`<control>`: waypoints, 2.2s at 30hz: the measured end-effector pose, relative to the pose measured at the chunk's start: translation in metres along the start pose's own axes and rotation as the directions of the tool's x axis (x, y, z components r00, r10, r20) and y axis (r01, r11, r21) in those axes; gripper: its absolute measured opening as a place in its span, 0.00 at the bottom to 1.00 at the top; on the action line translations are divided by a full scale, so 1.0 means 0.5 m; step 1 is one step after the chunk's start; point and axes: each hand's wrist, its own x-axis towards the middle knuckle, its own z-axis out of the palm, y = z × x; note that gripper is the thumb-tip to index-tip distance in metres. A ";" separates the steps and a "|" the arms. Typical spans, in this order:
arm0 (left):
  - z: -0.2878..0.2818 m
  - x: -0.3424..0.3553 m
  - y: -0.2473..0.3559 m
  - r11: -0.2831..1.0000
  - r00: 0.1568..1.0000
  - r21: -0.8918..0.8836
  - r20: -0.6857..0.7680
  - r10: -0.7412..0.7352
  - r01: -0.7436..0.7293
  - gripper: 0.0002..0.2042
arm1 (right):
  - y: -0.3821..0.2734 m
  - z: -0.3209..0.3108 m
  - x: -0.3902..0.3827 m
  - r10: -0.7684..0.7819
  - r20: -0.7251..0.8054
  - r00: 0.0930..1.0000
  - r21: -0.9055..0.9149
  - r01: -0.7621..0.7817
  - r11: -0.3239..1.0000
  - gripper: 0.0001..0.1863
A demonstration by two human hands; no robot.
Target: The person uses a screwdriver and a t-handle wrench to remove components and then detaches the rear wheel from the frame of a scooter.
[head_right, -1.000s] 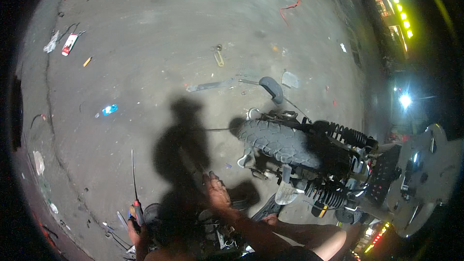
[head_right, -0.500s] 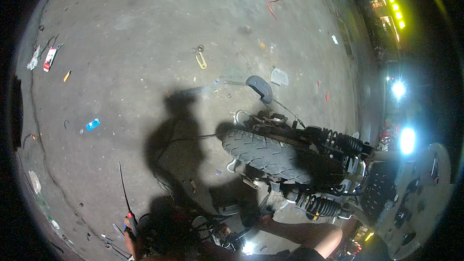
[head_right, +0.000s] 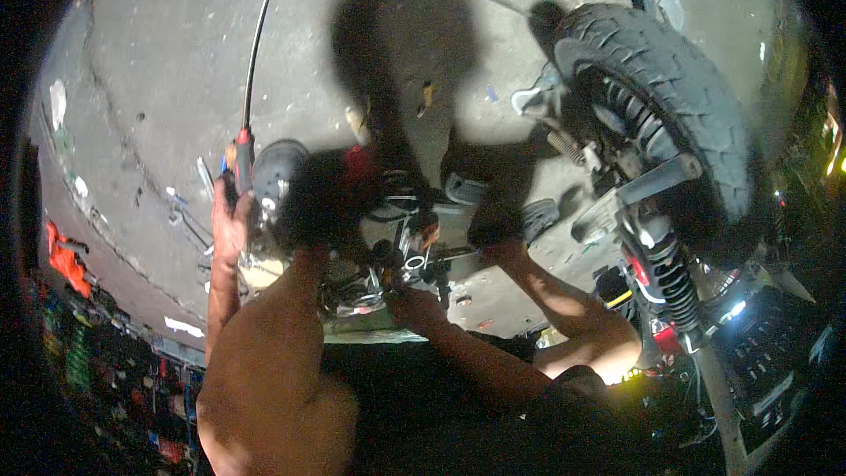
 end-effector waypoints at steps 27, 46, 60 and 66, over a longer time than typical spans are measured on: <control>0.017 0.011 -0.061 0.988 0.998 -0.140 -0.024 0.058 -0.061 0.17 | 0.019 0.059 0.096 0.135 0.062 0.989 0.372 -0.149 0.916 0.35; 0.116 -0.182 -0.138 0.958 0.920 -0.287 -0.379 -0.105 -0.010 0.17 | 0.308 0.212 0.125 -0.109 -0.277 0.955 0.320 0.198 0.927 0.19; 0.288 -0.038 -0.147 0.988 0.998 -0.141 -0.018 -0.061 0.058 0.17 | 0.524 0.241 0.244 0.573 -0.293 0.765 0.949 0.163 0.269 0.18; 0.297 -0.021 -0.148 0.999 0.999 -0.048 0.041 -0.018 0.020 0.18 | 0.505 0.240 0.284 0.699 -0.164 0.696 0.950 0.303 -0.079 0.16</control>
